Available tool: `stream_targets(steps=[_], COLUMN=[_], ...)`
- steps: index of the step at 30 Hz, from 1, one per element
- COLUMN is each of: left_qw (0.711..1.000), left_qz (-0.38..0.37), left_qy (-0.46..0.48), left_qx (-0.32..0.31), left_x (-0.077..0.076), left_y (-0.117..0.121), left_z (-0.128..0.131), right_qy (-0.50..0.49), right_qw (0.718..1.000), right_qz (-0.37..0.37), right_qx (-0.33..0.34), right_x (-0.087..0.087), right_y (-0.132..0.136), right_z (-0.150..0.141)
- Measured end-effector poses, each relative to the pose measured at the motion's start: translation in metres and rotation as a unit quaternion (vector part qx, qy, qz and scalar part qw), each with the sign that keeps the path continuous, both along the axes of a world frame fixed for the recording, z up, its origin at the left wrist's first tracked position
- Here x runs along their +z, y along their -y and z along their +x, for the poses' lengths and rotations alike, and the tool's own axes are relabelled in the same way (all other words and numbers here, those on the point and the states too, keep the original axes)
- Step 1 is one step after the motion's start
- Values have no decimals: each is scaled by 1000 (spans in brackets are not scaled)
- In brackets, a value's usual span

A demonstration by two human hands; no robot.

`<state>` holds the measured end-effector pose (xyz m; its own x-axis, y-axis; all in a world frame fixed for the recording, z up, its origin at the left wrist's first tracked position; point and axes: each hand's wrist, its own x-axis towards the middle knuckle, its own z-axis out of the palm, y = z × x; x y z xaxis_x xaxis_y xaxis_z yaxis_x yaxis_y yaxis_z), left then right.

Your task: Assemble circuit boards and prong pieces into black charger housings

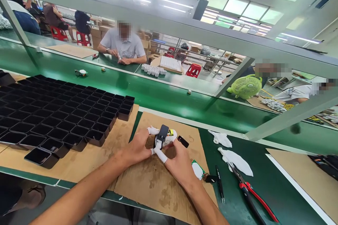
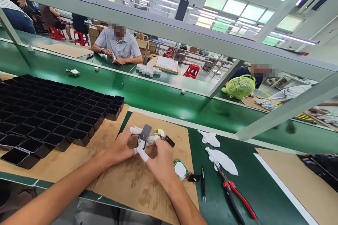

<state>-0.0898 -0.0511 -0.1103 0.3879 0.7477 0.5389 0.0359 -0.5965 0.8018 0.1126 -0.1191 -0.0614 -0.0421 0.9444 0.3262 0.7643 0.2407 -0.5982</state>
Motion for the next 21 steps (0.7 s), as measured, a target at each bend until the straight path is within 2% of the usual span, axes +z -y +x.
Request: stream_targets(steps=[6, 11, 17, 21], left_qw=[1000, 1000, 998, 992], left_qz=[17, 19, 20, 22], left_qy=[-12, -1, 5, -14], left_qx=[-11, -1, 65, 123], left_x=[4, 9, 12, 9], left_y=[1, 2, 10, 15], left_z=[-3, 1, 6, 6], right_qy=[-15, -23, -11, -2], right_qw=[999, 995, 969, 956], right_qz=[31, 99, 227, 262], right_qx=[2, 25, 92, 129], right_x=[-1, -9, -17, -13], right_y=[-1, 3, 9, 8], right_z=[-1, -1, 1, 1])
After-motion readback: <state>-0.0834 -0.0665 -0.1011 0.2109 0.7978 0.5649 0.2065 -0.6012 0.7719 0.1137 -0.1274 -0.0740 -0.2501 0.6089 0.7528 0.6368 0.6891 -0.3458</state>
